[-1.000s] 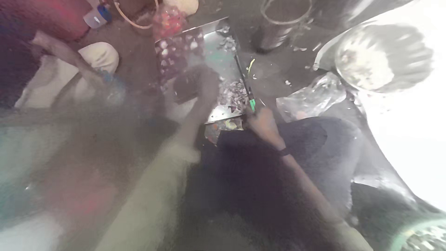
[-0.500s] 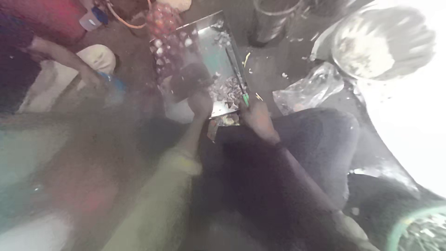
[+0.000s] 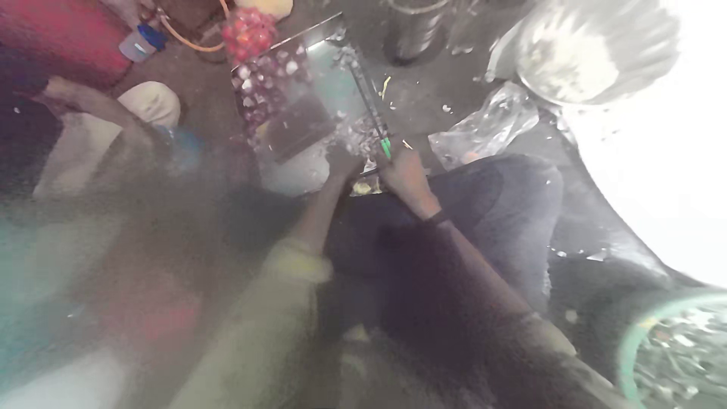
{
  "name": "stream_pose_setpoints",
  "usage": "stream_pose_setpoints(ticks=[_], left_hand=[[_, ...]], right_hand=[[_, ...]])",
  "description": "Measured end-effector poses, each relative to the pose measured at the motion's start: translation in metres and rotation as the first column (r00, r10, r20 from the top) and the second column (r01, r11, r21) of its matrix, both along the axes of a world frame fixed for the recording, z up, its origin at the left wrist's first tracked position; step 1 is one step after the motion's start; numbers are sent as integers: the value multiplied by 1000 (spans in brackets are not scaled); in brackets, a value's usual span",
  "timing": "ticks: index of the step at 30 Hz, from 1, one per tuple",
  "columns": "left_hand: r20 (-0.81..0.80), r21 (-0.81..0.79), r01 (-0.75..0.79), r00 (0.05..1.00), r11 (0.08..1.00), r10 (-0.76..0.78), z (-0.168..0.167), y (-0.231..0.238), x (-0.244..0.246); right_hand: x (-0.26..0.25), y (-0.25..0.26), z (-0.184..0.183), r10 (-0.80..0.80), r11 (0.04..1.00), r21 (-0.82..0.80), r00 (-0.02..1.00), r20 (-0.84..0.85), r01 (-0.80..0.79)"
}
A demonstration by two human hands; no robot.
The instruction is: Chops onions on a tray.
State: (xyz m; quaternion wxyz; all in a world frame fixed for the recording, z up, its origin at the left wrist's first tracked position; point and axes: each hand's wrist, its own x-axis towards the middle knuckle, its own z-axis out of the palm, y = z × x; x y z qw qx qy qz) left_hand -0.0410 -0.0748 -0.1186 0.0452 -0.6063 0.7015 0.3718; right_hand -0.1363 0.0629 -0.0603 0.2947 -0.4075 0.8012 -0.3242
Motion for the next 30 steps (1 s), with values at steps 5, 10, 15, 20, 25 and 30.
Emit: stream_pose_setpoints(ticks=[5,10,15,20,25,30], left_hand=[[-236,-36,231,943,972,-233,25,-8,-4],[-80,-345,-53,996,937,27,45,-46,35],[156,-501,64,988,863,18,16,-89,59],[-17,-483,235,961,843,-277,0,-59,30],[151,-211,397,916,893,-371,14,-12,13],[261,-302,66,965,951,15,34,-20,25]], right_hand=[[-3,-8,-1,2,1000,26,998,-55,-1],[-7,-19,3,6,997,76,999,-38,-3],[-1,-12,0,38,999,37,997,-61,-36],[-5,-21,3,36,990,138,998,-48,-29],[5,8,7,20,999,37,1000,2,-20],[3,0,12,16,1000,17,999,-42,-16]])
